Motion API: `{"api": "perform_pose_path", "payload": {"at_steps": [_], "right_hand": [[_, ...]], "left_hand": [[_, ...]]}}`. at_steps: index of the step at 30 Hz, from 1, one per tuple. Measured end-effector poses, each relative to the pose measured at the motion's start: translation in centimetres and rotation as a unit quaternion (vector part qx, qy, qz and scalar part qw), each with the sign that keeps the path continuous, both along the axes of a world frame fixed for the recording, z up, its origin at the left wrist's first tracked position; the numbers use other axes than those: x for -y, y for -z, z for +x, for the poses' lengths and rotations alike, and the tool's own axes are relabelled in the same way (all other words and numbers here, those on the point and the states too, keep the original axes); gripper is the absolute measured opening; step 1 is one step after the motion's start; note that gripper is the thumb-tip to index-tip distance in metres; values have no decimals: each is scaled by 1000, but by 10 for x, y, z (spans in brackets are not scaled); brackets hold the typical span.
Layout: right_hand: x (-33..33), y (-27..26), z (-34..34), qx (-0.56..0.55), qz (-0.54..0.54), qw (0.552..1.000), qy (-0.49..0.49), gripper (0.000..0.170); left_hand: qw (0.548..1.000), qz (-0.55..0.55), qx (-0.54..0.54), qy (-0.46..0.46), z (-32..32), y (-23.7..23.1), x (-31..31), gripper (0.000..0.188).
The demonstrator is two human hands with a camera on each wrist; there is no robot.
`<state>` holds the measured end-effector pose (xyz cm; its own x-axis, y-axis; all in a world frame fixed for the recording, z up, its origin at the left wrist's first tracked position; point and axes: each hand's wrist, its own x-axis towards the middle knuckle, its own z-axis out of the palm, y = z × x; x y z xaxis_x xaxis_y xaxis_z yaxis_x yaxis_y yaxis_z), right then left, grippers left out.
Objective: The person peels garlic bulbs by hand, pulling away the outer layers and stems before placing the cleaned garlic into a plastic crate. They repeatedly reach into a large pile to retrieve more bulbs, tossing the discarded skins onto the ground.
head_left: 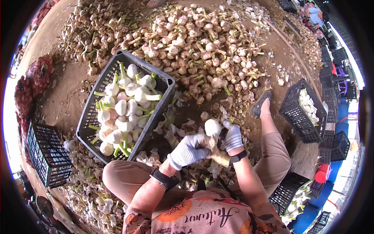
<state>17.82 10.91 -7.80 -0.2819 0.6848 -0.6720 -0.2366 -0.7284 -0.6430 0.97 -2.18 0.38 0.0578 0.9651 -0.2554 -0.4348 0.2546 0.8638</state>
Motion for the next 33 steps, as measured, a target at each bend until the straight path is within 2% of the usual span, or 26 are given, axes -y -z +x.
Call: {"api": "perform_pose_path", "payload": {"at_steps": [1,2,3,5,6,7,8,9,11,13,14,15,17,18,19,21,23,24,25,27,28,29,31,32,33], "right_hand": [[-8,1,6,4,-13,1000,-6,18],[-10,-14,5,-78,-67,994,33,21],[-12,-10,12,-76,-40,994,65,26],[-32,1,38,-139,-93,983,76,34],[-35,-2,50,-245,-98,964,30,35],[-34,1,54,-247,-95,964,32,35],[-26,-19,39,-144,-66,985,68,27],[-17,-38,25,-40,-40,993,100,22],[1,-61,1,-57,-31,995,71,18],[15,-75,-22,29,-35,997,61,15],[22,-80,-20,-50,19,998,-13,15],[25,-56,-17,-22,30,999,4,15],[23,-30,-2,-55,-99,990,79,16],[16,-28,-2,-82,-79,990,85,20],[7,-33,0,-104,-133,978,119,22],[-3,-29,6,-104,-111,985,78,24],[-1,-33,-2,-135,-93,984,75,26],[2,-53,-19,-145,-112,982,48,30],[4,-48,-23,-173,-104,979,18,32],[7,-47,-36,-112,-67,991,5,35],[9,-50,-39,-115,-70,991,7,35],[11,-56,-42,-94,-90,992,-2,36],[12,-69,-48,-71,-107,992,-15,37],[15,-75,-49,-128,-152,980,0,37],[20,-77,-48,-183,-198,963,17,40]], "left_hand": [[996,2,-69,60,-1,2,2,18],[988,55,-138,47,-4,17,5,19],[970,82,-226,30,-13,13,5,18],[971,-14,-239,12,-33,10,9,18],[965,-85,-248,14,-37,-3,3,18],[953,-157,-257,17,-39,-14,-1,18],[956,-104,-275,3,-32,-14,-3,16],[973,-66,-221,-15,-19,8,-2,19],[984,-78,-161,11,-3,-9,-12,29],[990,-18,-131,-58,15,5,-13,34],[973,-115,-201,-20,14,14,-14,29],[973,-116,-201,-20,13,20,-11,29],[959,-142,-195,-148,6,30,-5,22],[945,-165,-222,-175,-7,39,-3,18],[925,-172,-265,-210,-17,64,1,20],[877,-111,-450,-123,-20,49,-3,19],[829,-95,-551,5,2,66,-3,18],[832,-110,-541,64,10,61,-4,24],[861,-49,-506,12,14,61,1,30],[910,-97,-402,-12,5,34,-7,38],[950,-119,-281,-64,-1,23,-8,41],[934,-86,-337,-87,-8,17,-7,41],[922,2,-353,-156,-6,0,-9,36],[923,0,-351,-159,-5,4,-10,36],[890,37,-426,-157,-3,11,-9,30]]}}
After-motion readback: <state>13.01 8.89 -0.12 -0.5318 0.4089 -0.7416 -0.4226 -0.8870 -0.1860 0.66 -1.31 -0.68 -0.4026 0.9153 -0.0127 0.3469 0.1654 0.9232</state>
